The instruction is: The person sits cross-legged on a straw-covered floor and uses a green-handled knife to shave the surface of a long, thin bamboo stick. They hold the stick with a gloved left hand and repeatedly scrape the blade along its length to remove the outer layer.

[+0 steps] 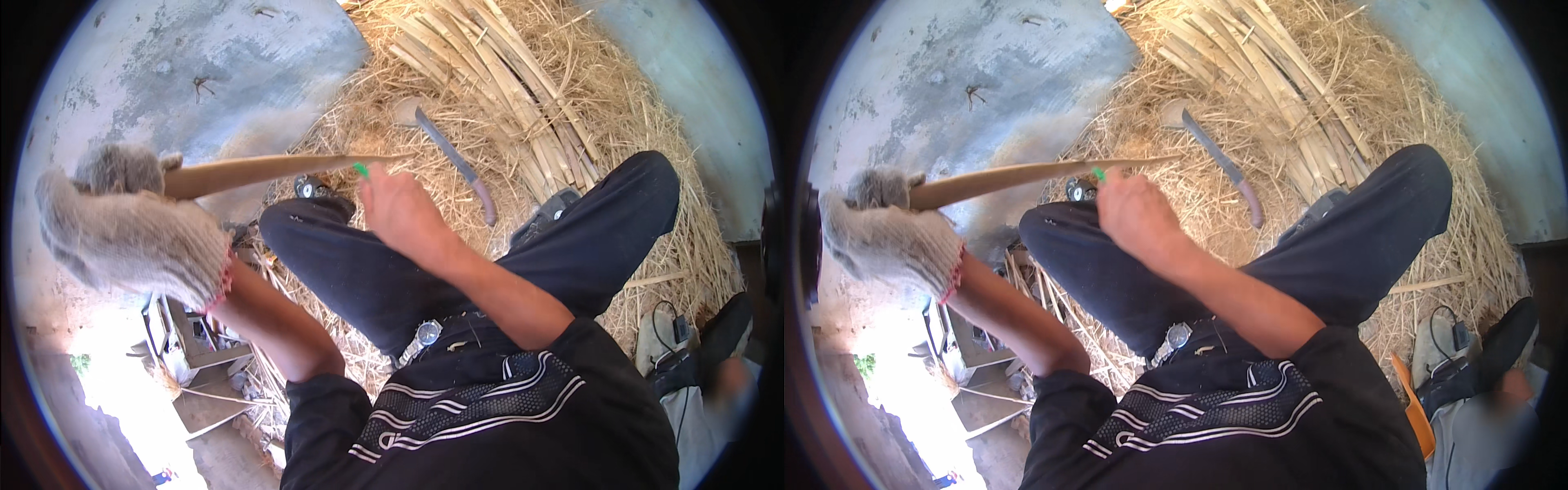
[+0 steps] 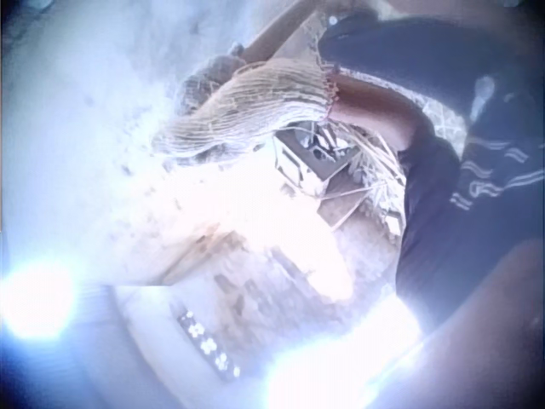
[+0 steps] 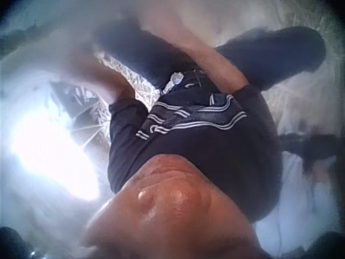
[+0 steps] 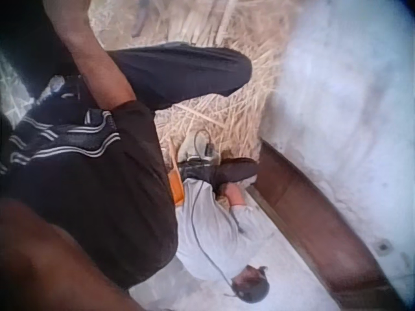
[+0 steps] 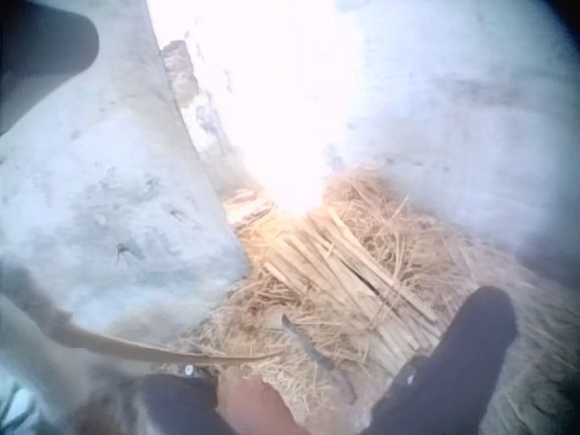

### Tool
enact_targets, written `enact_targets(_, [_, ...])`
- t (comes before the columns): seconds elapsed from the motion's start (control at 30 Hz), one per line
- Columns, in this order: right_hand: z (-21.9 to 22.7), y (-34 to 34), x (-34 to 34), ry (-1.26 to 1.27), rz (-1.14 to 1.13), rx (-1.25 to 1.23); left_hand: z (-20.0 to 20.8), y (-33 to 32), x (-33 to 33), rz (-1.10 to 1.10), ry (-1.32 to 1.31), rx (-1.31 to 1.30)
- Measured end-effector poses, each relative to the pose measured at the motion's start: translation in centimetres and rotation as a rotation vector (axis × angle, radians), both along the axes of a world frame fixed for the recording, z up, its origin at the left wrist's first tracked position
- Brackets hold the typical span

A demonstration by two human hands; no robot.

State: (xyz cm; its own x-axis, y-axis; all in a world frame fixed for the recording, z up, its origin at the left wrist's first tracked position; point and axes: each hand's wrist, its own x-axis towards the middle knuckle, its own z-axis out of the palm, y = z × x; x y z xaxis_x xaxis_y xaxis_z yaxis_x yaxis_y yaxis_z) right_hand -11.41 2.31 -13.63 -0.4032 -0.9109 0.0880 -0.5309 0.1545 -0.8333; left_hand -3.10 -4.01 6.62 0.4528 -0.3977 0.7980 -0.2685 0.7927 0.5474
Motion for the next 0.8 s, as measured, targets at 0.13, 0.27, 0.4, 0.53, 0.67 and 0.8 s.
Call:
enact_targets(0.13, [-5.6,-0.4,-2.2,-0.032,-0.056,0.089,-0.9,-1.7,1.9,0.209,-0.324,-0.218])
enact_targets(0.27, [-3.9,-1.8,-1.7,-0.088,0.009,0.081,-0.1,-3.5,5.9,0.678,-0.806,-0.584])
enact_targets(0.4, [-10.9,-4.3,-1.4,0.278,0.031,0.094,0.4,-1.0,1.3,0.344,-0.370,-0.259])
enact_targets(0.53, [-10.0,-2.8,-1.5,-0.007,-0.065,0.202,0.0,0.5,0.3,-0.047,-0.012,0.055])
enact_targets(0.67, [-10.0,-4.0,-0.9,0.118,-0.019,0.143,0.8,0.9,-1.1,-0.006,0.027,0.063])
enact_targets(0.8, [-14.0,-3.4,-2.0,0.190,-0.156,0.164,0.7,1.8,-1.1,-0.127,0.038,0.044])
